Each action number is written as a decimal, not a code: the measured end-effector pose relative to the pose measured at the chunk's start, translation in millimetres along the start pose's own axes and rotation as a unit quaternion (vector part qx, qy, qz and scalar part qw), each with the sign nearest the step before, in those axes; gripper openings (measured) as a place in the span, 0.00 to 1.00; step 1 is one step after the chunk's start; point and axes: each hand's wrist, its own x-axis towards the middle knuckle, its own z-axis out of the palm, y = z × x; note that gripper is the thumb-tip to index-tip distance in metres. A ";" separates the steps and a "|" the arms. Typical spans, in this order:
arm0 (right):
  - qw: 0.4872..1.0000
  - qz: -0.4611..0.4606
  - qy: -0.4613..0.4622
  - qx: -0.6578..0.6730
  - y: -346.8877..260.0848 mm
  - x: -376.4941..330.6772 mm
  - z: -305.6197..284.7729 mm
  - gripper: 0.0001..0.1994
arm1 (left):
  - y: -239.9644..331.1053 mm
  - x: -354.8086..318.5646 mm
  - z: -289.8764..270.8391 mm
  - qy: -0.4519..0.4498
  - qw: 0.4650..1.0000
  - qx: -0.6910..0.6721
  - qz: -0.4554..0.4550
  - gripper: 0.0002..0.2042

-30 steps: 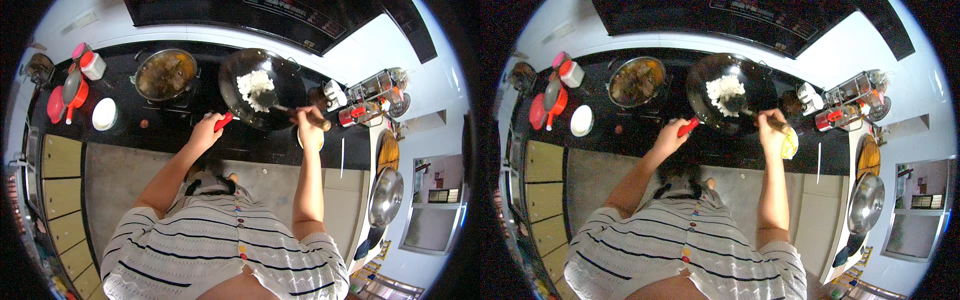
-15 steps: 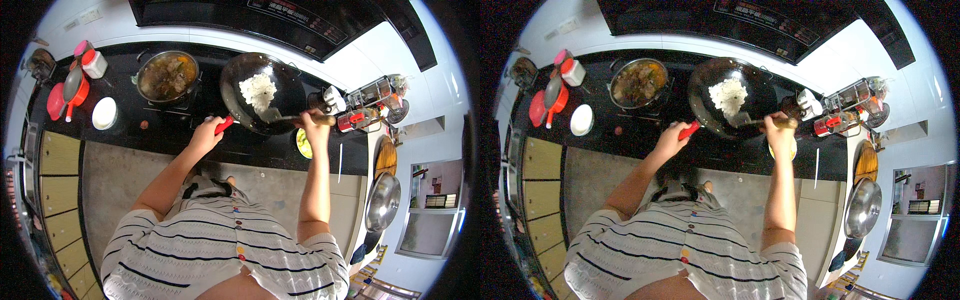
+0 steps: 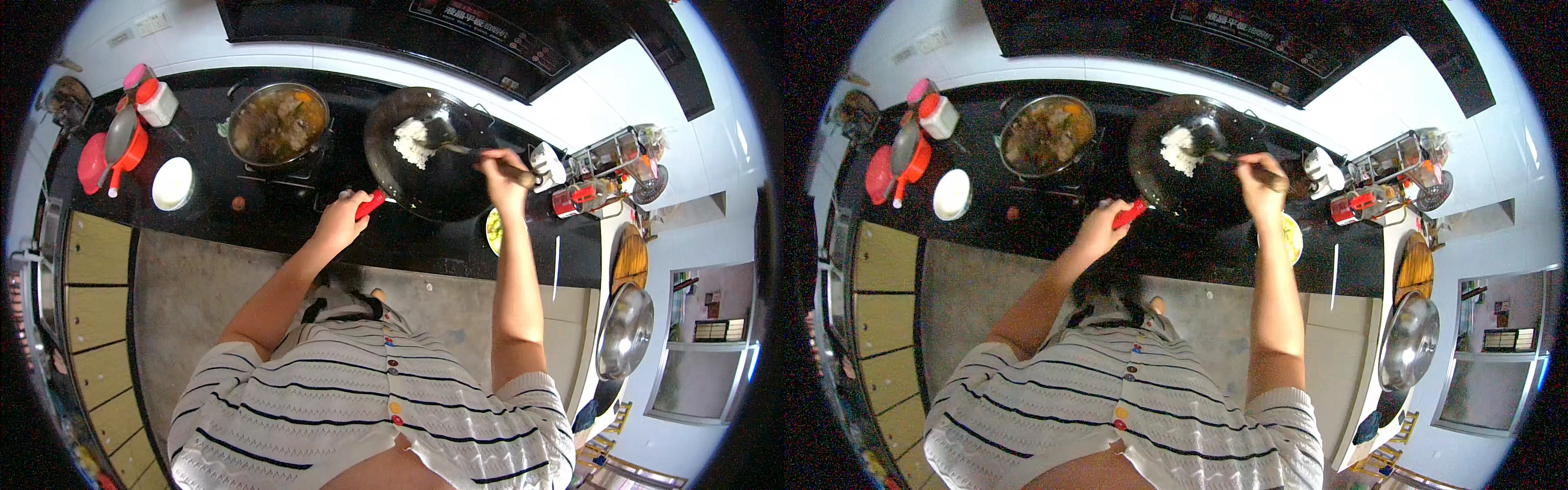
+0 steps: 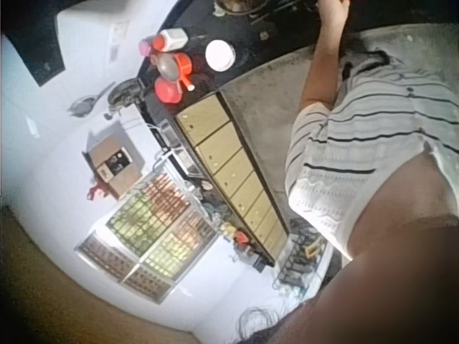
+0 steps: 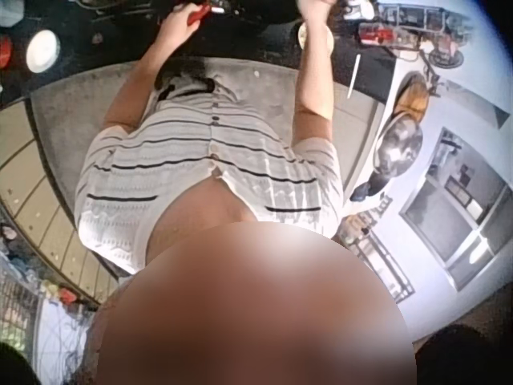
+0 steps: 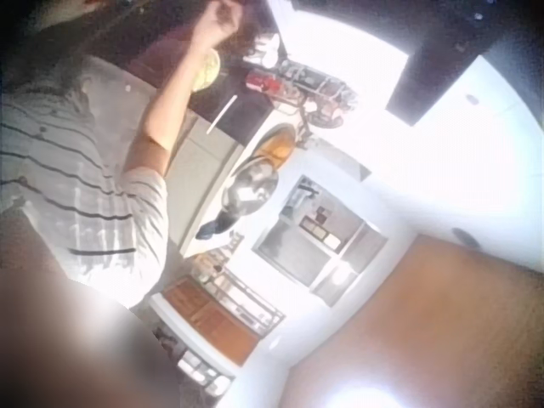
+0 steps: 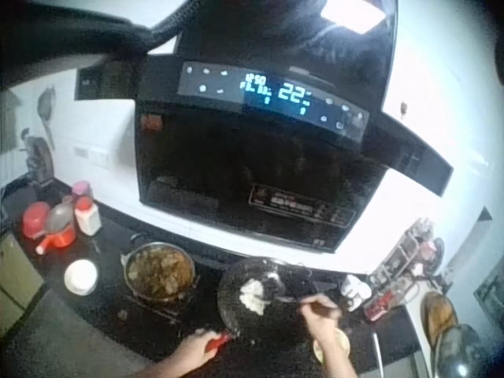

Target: The person stirs white rice in a wok on a gas stove using a spatula. After cooking, the person moves to the sink, washes a white bowl and a metal bowl with a sponge under running water, and places the clean white bowl into a cabinet.

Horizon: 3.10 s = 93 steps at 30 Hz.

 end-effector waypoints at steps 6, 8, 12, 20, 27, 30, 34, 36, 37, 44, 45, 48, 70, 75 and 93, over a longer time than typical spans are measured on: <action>0.985 0.090 0.063 0.132 -19.0 5.5 8.6 0.04 | 3.0 -5.2 -8.6 0.009 1.000 0.017 -0.003 0.20; 0.985 0.101 0.061 0.127 -19.0 -2.2 -1.8 0.04 | -0.1 -4.4 -6.9 0.013 1.000 0.013 0.009 0.20; 0.987 0.120 0.025 0.107 29.6 -23.3 1.2 0.04 | 5.7 -0.7 -3.8 0.008 1.000 0.003 0.014 0.20; 0.991 0.115 0.050 0.055 8.6 -50.9 1.8 0.02 | 10.4 1.0 -7.9 0.006 1.000 -0.001 0.021 0.19; 0.986 0.162 0.031 0.039 -21.0 -64.9 -14.8 0.03 | 10.3 -1.3 -10.6 0.011 1.000 -0.005 0.009 0.19; 0.987 0.139 0.058 0.056 -13.8 -64.1 -20.6 0.04 | 10.6 -0.5 -11.0 0.007 1.000 -0.013 0.006 0.19; 0.981 0.125 0.105 0.107 -36.7 -69.5 -34.3 0.01 | 8.2 -3.9 -10.5 0.006 1.000 0.003 0.001 0.19; 0.989 0.125 0.062 0.049 -5.4 -74.7 -32.0 0.02 | 7.6 -0.1 -9.0 0.005 1.000 0.000 0.013 0.19; 0.995 0.082 0.042 -0.043 2.9 -68.8 -29.9 0.03 | 8.4 0.5 -8.8 0.002 1.000 -0.003 0.013 0.19; 0.987 0.035 0.115 -0.111 -46.3 -48.5 -33.4 0.04 | 5.7 -3.1 -10.8 0.014 1.000 0.003 0.007 0.19; 0.987 0.019 0.136 -0.088 -26.5 -52.1 -40.2 0.03 | 8.3 -1.1 -9.2 0.011 1.000 0.001 0.012 0.19; 0.994 0.049 0.091 -0.031 0.0 -51.1 -33.6 0.02 | 10.1 0.1 -9.7 0.023 1.000 -0.011 0.015 0.19; 0.956 0.116 0.194 0.188 46.7 -48.3 -11.9 0.07 | 3.2 -0.2 -5.4 0.005 1.000 0.007 0.014 0.19; 0.837 0.240 0.321 0.373 30.9 -45.9 -57.6 0.13 | 0.6 -0.5 -3.4 0.003 1.000 0.006 0.007 0.19; 0.998 0.052 0.038 -0.015 32.8 -20.0 -18.3 0.03 | 5.3 0.9 -4.1 -0.005 1.000 0.007 0.012 0.19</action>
